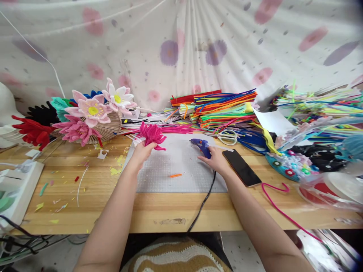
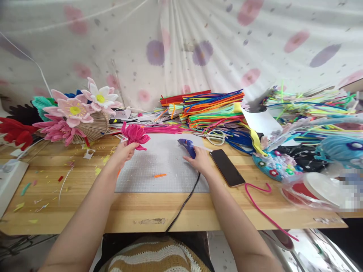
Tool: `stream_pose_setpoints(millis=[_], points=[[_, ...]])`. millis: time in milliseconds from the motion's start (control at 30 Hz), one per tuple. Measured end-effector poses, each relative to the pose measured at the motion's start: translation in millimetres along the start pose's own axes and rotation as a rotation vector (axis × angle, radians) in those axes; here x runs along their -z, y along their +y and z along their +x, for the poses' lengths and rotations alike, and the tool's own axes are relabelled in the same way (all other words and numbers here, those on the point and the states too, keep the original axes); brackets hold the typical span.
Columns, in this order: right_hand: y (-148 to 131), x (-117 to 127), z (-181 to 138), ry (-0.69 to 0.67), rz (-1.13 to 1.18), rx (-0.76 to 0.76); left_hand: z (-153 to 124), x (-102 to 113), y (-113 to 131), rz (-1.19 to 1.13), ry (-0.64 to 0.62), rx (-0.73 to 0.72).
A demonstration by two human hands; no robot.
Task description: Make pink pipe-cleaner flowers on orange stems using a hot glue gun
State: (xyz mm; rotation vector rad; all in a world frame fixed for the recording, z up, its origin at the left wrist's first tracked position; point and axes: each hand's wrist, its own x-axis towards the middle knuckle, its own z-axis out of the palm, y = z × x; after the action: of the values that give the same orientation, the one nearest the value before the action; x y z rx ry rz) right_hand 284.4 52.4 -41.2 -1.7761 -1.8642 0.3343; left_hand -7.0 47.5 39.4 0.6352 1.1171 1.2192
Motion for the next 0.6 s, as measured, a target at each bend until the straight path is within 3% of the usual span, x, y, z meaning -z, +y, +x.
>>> stream_pose_setpoints(millis=[167, 300, 433, 600], points=[[-14, -5, 5, -0.036, 0.344, -0.173, 1, 5, -3, 0.251, 0.000, -0.097], [-38, 16, -1, -0.121, 0.796, -0.042, 4, 6, -7, 0.352, -0.006, -0.114], [-74, 32, -1, -0.289, 0.802, 0.069, 4, 2, -6, 0.467, 0.016, -0.110], [-100, 18, 5, -0.251, 0.685, 0.097, -1, -2, -3, 0.538, 0.008, -0.101]])
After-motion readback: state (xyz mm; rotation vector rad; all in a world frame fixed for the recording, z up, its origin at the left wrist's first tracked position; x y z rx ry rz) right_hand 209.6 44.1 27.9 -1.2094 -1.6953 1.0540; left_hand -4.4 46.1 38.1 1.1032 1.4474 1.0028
